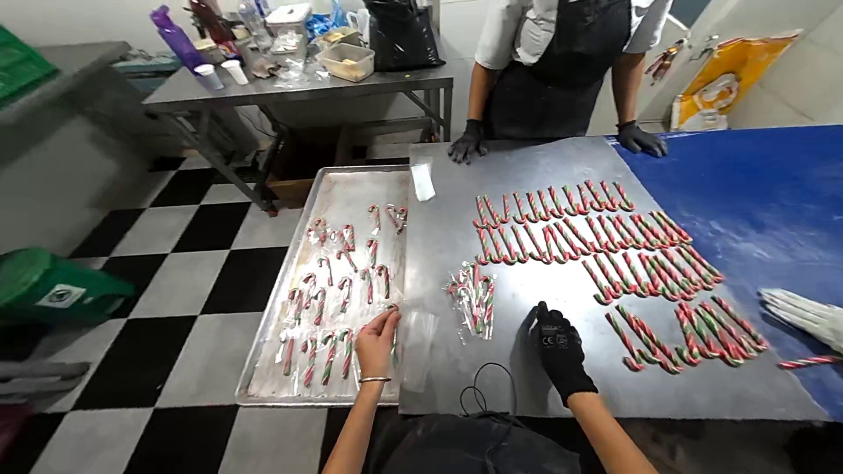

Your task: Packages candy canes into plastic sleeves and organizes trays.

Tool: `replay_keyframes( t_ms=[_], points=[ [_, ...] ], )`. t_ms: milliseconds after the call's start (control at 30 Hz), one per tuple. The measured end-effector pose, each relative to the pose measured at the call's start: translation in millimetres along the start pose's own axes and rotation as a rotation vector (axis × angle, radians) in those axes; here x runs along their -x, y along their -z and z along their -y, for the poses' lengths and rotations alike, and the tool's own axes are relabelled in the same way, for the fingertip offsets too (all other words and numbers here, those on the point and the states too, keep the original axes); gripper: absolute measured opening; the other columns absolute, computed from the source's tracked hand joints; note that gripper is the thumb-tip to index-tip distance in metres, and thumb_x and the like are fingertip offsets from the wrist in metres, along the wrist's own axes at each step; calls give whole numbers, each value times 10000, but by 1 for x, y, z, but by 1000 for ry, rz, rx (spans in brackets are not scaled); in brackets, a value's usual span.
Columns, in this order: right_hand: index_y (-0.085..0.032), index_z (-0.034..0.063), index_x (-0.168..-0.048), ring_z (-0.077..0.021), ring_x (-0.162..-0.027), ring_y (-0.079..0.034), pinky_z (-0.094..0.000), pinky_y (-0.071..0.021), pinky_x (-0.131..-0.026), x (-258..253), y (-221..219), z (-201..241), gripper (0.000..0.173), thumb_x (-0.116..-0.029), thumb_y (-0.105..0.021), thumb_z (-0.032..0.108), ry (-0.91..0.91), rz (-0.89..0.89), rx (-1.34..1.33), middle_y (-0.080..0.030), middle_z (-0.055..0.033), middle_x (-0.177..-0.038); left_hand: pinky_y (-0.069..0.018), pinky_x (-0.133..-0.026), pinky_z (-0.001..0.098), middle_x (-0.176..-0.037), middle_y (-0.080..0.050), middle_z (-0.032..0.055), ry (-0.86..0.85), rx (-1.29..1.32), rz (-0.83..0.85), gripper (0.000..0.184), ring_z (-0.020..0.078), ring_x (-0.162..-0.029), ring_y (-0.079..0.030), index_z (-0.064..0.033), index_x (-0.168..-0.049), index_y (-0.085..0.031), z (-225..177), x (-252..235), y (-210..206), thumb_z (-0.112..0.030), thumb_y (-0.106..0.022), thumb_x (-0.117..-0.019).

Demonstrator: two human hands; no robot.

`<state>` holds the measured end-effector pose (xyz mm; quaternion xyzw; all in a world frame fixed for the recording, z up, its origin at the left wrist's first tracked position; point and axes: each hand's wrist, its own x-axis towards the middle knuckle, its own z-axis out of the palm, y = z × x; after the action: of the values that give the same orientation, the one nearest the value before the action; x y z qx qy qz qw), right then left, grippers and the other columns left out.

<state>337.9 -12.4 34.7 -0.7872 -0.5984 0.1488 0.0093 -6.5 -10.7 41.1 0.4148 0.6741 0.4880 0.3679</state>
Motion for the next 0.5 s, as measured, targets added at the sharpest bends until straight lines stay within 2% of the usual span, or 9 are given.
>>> replay_keyframes(
  t_ms=[67,100,167,233,300,333,367,433,500],
  points=[
    [-436,53,-1535,-452,-1228,-586,-592,-466,-1006,-3,0,2,477,-1062,-449,108,31,-22,-26,-581,-280,-1354,-623,-831,304,-993,-779,102,-30,47,48,286,146,-867,-758,51,-1256,-669,-3,0,-1,-85,-624,-1008],
    [-419,64,-1547,-454,-1202,-598,-591,-474,-992,-3,3,6,490,-1060,-455,106,18,-22,-14,-600,-278,-1312,-630,-818,310,-1001,-778,102,-19,56,73,287,153,-862,-762,46,-1270,-652,-7,0,-1,-99,-594,-1030],
    [-378,69,-1568,-458,-1153,-615,-591,-478,-965,-3,8,12,526,-1053,-468,125,-14,-4,56,-628,-283,-1237,-634,-834,321,-1054,-775,100,32,51,116,271,160,-901,-764,20,-1226,-684,-12,2,-1,-148,-544,-1067],
    [-360,37,-1563,-476,-1191,-588,-600,-450,-995,-1,15,19,530,-1056,-469,144,-36,49,76,-607,-298,-1274,-606,-907,325,-1120,-760,99,54,25,138,269,142,-982,-742,0,-1204,-720,-15,3,-2,-164,-559,-1063],
    [-436,13,-1509,-489,-1190,-594,-616,-463,-986,2,23,20,491,-1041,-510,141,28,39,-57,-588,-307,-1314,-559,-968,301,-1117,-772,72,12,-12,126,247,100,-1017,-728,-27,-1182,-750,-19,5,-4,-165,-607,-1036],
    [-501,17,-1470,-477,-1156,-617,-623,-487,-957,6,29,21,458,-1029,-527,136,83,16,-196,-598,-297,-1309,-570,-960,289,-1065,-785,61,-19,-11,111,224,92,-991,-739,-25,-1152,-762,-22,6,-4,-152,-636,-1018],
    [-552,23,-1423,-434,-1083,-654,-603,-525,-904,10,36,26,419,-1020,-543,137,141,6,-355,-627,-264,-1263,-590,-926,280,-1003,-794,51,-55,-8,100,201,89,-941,-751,-21,-1117,-773,-22,8,-5,-141,-663,-998],
    [-595,48,-1364,-229,-846,-687,-427,-588,-742,22,50,42,397,-986,-610,167,241,10,-685,-695,-130,-1101,-610,-862,260,-931,-796,29,-143,-50,109,191,71,-858,-756,-35,-1095,-782,-24,13,-6,-157,-682,-986],
    [-563,91,-1406,-125,-723,-677,-325,-589,-635,33,60,62,465,-960,-661,186,295,14,-880,-724,-56,-1014,-599,-893,274,-990,-795,34,-223,-139,146,252,78,-896,-754,-43,-1185,-756,-24,14,-7,-187,-638,-1017]
  ],
)
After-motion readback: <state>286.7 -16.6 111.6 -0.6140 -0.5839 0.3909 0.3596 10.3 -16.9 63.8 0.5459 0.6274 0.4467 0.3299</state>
